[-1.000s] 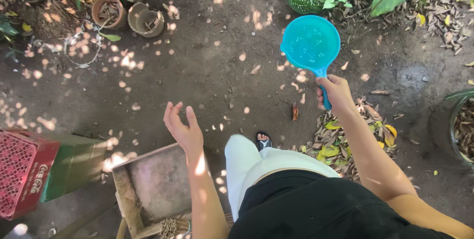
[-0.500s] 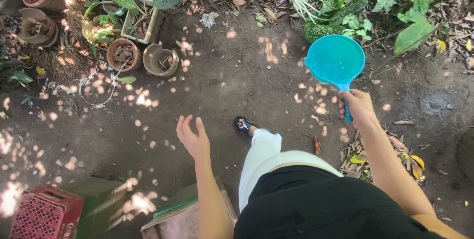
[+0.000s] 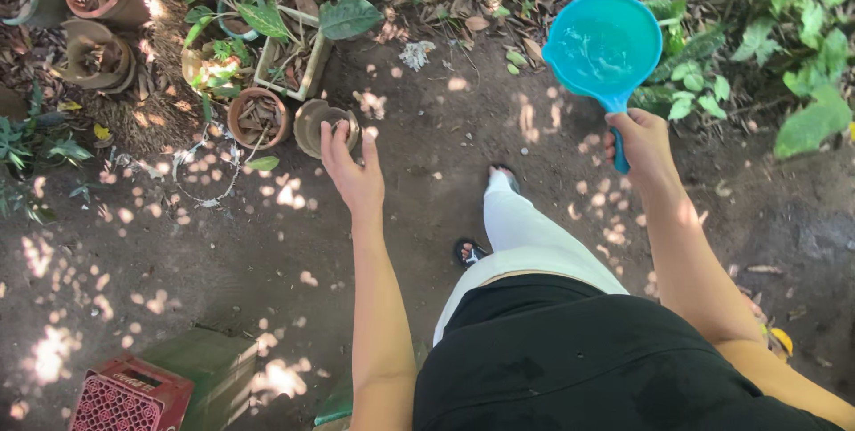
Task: The person uses a blue scoop to pour water from a pink bucket onto potted plants and foliage in an outdoor garden area.
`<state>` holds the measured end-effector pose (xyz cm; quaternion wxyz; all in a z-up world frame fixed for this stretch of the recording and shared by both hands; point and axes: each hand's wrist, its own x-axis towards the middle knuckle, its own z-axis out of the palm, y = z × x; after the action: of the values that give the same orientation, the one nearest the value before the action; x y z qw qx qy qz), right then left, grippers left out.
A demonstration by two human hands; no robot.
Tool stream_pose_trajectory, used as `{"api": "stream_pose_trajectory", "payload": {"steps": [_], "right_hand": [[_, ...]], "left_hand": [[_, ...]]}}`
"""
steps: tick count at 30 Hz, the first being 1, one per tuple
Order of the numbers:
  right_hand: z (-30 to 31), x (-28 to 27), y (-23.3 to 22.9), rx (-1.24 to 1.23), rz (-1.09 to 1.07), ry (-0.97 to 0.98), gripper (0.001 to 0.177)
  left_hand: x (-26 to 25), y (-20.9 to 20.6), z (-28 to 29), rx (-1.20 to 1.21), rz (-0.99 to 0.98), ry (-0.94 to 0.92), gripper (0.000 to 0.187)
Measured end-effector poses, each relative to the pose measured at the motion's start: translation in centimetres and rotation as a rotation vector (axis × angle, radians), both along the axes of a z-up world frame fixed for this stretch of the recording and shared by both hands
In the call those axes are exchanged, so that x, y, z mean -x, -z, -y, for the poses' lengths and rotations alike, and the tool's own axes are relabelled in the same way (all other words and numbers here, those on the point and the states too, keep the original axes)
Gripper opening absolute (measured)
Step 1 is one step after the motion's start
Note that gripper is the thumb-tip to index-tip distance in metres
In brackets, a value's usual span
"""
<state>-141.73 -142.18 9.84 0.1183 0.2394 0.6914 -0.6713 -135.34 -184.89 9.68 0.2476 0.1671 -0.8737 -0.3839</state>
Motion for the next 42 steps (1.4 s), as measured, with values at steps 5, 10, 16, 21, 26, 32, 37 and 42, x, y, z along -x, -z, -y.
{"api": "stream_pose_trajectory", "payload": {"steps": [5, 10, 16, 21, 26, 32, 37, 42], "right_hand": [[5.3, 10.4, 0.1, -0.009, 0.045, -0.067, 0.013], [10.2, 23.9, 2.2, -0.016, 0.057, -0.165, 0.010], [15.6, 39.1, 4.4, -0.103, -0.053, -0.344, 0.013], [21.1, 49.9, 4.9, -0.170, -0.136, -0.450, 0.012], [26.7, 58.0, 4.9, -0.164, -0.265, -0.479, 0.010], [30.3, 63.8, 4.9, -0.185, -0.337, -0.449, 0.008], [31.9, 66.7, 4.3, -0.278, -0.339, -0.404, 0.007], [34.4, 68.9, 3.0, -0.360, -0.377, -0.387, 0.007]], "left_hand": [[7.1, -0.1, 2.2, -0.021, 0.057, -0.019, 0.044], [15.7, 0.7, 6.0, -0.108, 0.153, -0.126, 0.046], [25.1, -1.0, 9.6, 0.024, 0.043, -0.237, 0.043], [29.4, -3.5, 11.3, -0.008, 0.059, -0.305, 0.042], [31.5, -3.7, 14.0, 0.089, 0.069, -0.407, 0.042], [32.6, -3.1, 17.4, -0.004, 0.094, -0.441, 0.039], [34.3, -1.9, 21.8, 0.010, 0.091, -0.405, 0.039], [35.8, -0.8, 26.7, 0.075, 0.064, -0.407, 0.038]]}}
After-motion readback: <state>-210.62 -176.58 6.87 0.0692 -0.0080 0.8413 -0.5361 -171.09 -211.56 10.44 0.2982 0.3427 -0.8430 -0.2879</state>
